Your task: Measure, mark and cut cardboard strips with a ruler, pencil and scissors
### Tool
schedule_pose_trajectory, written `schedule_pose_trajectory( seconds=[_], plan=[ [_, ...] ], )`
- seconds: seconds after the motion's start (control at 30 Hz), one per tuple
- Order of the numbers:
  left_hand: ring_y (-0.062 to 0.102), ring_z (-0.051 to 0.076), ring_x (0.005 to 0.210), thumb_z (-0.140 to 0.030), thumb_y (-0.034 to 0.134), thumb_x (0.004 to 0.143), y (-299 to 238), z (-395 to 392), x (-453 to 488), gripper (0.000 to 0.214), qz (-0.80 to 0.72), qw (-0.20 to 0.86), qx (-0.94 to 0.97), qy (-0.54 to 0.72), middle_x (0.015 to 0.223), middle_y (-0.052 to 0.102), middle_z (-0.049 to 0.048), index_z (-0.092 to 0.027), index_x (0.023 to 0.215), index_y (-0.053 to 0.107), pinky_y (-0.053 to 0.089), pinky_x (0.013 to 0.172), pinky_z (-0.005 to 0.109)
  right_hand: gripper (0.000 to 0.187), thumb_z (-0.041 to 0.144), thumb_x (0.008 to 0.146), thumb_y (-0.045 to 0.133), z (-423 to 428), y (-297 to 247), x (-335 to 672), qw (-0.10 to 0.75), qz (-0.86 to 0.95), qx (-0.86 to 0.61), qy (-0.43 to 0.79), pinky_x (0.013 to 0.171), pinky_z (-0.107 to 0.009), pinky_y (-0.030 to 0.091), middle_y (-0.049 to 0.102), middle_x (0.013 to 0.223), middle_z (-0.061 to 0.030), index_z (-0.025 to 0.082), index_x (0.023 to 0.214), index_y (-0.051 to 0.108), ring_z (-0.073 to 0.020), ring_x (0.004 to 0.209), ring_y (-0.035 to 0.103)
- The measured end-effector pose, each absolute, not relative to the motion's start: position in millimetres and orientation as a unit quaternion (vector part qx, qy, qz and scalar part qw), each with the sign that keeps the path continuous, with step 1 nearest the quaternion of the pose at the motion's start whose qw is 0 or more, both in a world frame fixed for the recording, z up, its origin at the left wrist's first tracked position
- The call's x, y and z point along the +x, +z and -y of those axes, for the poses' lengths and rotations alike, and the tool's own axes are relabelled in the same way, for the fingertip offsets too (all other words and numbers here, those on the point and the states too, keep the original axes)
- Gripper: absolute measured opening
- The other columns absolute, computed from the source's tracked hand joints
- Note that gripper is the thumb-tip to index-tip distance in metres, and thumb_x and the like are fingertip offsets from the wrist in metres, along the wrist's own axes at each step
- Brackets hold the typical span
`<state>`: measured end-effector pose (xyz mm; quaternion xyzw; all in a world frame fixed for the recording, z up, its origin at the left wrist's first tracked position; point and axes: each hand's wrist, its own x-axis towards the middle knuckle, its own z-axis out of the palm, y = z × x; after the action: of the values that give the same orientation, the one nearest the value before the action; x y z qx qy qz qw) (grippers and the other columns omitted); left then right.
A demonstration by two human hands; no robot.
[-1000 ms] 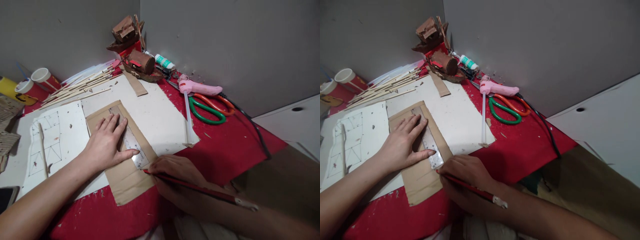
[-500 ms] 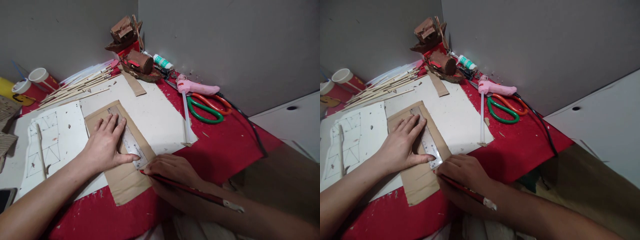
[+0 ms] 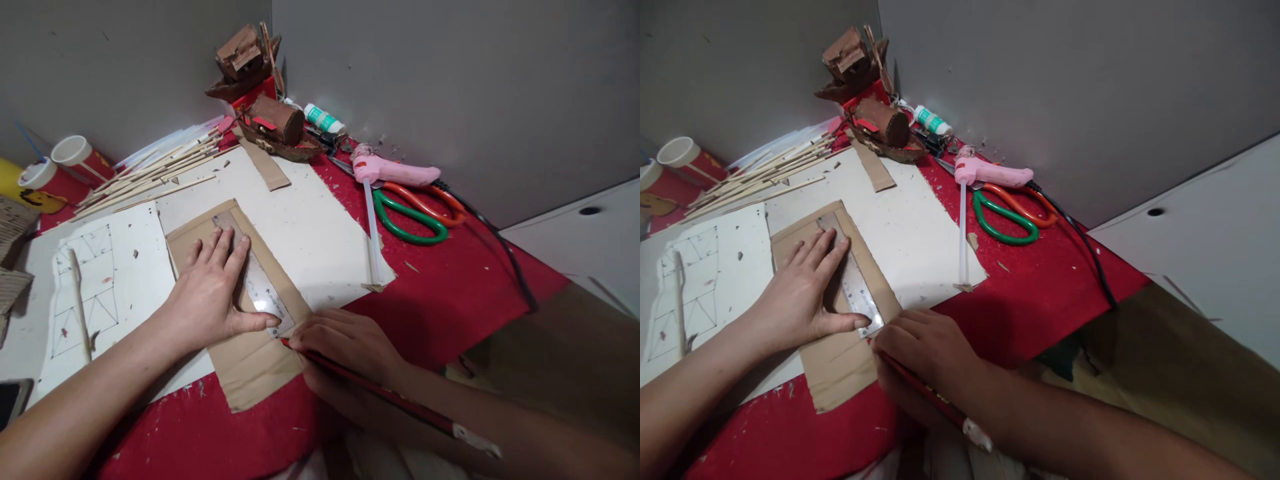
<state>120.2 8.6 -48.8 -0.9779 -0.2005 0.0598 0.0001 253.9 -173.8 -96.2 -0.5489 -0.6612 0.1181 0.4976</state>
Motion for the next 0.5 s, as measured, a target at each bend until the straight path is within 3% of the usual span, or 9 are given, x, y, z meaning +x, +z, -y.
schedule_pose_trajectory(
  seconds=[0.5],
  plan=[
    [0.022,0.046,0.147,-0.092,0.053,0.063,-49.6,-9.5,119.4,0.126,0.202,-0.009,-0.978,0.051,0.158,0.026,0.0303,-0.007,0.153,0.030,0.023,0.115,0.064,0.018,0.006,0.084,0.055,180.5,-90.1,256.6,0.495,0.620,-0.595,0.130,0.060,-0.027,0.050,0.071,0.075,-0.0020,0.023,0.089,0.053,-0.0160,0.063,0.066]
  ],
)
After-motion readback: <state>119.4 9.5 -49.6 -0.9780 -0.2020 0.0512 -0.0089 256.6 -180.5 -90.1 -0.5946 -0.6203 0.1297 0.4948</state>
